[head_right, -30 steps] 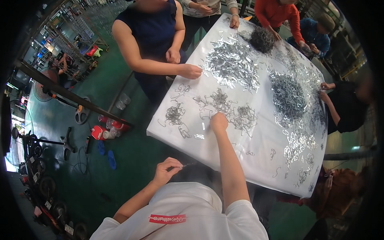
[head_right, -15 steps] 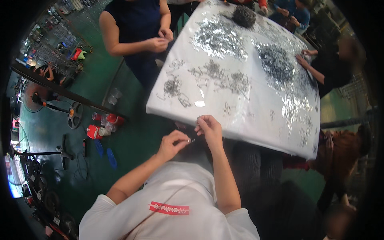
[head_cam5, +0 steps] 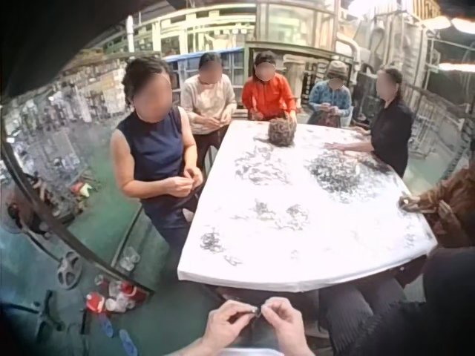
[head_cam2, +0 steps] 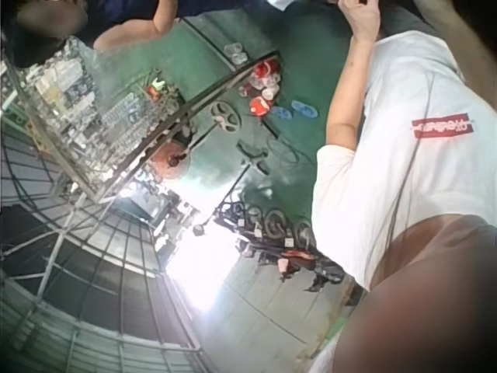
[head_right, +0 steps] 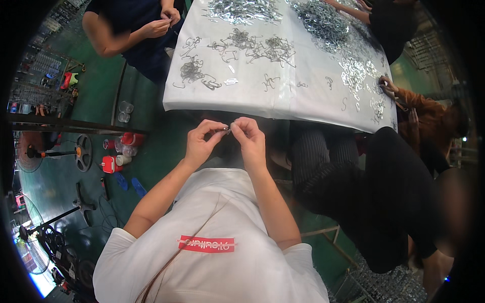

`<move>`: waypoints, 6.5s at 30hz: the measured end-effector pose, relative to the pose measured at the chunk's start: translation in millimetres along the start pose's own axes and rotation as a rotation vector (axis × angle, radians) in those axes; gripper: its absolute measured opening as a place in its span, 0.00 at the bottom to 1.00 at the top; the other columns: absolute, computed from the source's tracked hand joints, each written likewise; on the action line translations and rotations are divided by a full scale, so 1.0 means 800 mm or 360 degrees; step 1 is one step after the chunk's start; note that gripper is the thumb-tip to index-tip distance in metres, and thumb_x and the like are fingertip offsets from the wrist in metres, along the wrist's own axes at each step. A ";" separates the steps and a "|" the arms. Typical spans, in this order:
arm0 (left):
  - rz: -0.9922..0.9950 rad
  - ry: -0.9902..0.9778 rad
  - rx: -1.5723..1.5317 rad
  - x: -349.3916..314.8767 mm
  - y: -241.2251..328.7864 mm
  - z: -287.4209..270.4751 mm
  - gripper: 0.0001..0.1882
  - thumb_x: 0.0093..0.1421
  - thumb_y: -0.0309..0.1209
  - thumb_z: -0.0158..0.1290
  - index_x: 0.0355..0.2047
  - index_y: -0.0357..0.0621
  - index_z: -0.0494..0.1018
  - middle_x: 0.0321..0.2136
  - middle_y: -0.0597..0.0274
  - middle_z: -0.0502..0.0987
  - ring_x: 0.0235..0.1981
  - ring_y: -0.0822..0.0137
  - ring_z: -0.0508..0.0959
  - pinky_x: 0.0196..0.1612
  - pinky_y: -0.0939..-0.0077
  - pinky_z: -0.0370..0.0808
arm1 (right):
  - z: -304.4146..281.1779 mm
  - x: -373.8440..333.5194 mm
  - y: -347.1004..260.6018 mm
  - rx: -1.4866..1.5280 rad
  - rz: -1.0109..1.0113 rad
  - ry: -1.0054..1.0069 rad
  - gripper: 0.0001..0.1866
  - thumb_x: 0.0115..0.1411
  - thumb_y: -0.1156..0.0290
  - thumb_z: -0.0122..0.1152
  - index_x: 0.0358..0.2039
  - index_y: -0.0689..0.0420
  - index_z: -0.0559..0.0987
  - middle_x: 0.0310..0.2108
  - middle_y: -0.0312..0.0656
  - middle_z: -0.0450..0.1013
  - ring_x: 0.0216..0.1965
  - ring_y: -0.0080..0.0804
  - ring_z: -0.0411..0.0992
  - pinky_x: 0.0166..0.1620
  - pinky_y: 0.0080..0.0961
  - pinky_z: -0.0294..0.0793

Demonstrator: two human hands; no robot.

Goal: The person repeatedly picks small metal hooks from a white sheet on a table, links them together by hand, and hangs the assembled chains on a nearby vertical rack. Other people at the table perform the same task simultaneously.

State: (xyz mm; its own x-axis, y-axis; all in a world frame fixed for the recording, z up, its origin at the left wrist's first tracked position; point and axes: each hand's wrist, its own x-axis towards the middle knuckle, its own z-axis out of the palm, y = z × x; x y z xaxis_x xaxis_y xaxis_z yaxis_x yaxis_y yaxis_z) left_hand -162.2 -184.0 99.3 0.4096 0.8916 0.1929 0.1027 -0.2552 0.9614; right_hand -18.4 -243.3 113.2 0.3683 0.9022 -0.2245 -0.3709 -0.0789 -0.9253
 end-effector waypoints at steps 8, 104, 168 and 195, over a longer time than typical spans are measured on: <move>-0.0032 0.0006 0.0008 0.017 -0.005 0.010 0.11 0.54 0.18 0.57 0.37 0.43 0.80 0.32 0.64 0.81 0.32 0.70 0.78 0.33 0.79 0.75 | -0.001 0.017 0.007 -0.0160 -0.0144 0.0092 0.04 0.59 0.75 0.62 0.34 0.60 0.77 0.39 0.33 0.69 0.38 0.19 0.67 0.43 0.18 0.67; 0.0138 0.0024 0.0182 0.013 0.025 -0.039 0.07 0.51 0.20 0.60 0.33 0.40 0.79 0.37 0.59 0.80 0.41 0.63 0.77 0.43 0.73 0.74 | 0.021 0.015 0.023 -0.0865 -0.0646 -0.0246 0.03 0.54 0.79 0.63 0.27 0.62 0.76 0.28 0.36 0.69 0.26 0.21 0.65 0.30 0.17 0.63; 0.0243 0.0659 0.0145 -0.043 -0.015 -0.058 0.10 0.48 0.20 0.64 0.31 0.44 0.79 0.33 0.67 0.79 0.41 0.64 0.76 0.46 0.70 0.74 | -0.055 0.368 0.076 -0.2480 -0.0652 -0.0163 0.30 0.56 0.58 0.61 0.57 0.58 0.68 0.60 0.57 0.60 0.61 0.53 0.58 0.60 0.44 0.61; 0.0119 0.0379 0.0129 0.013 0.007 0.012 0.12 0.44 0.17 0.64 0.29 0.44 0.79 0.32 0.64 0.78 0.39 0.61 0.76 0.43 0.70 0.73 | 0.010 0.481 0.069 -0.2776 -0.0582 -0.0477 0.11 0.58 0.67 0.53 0.37 0.55 0.80 0.40 0.45 0.75 0.45 0.46 0.73 0.48 0.51 0.67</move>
State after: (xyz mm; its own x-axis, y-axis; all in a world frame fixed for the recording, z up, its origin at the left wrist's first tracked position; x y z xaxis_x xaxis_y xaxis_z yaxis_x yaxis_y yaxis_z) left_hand -148.3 -179.8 104.7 0.1947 0.9296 0.3129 0.1566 -0.3443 0.9257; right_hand 96.1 102.7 -22.2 -0.0063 0.9965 -0.0834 0.9842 -0.0086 -0.1771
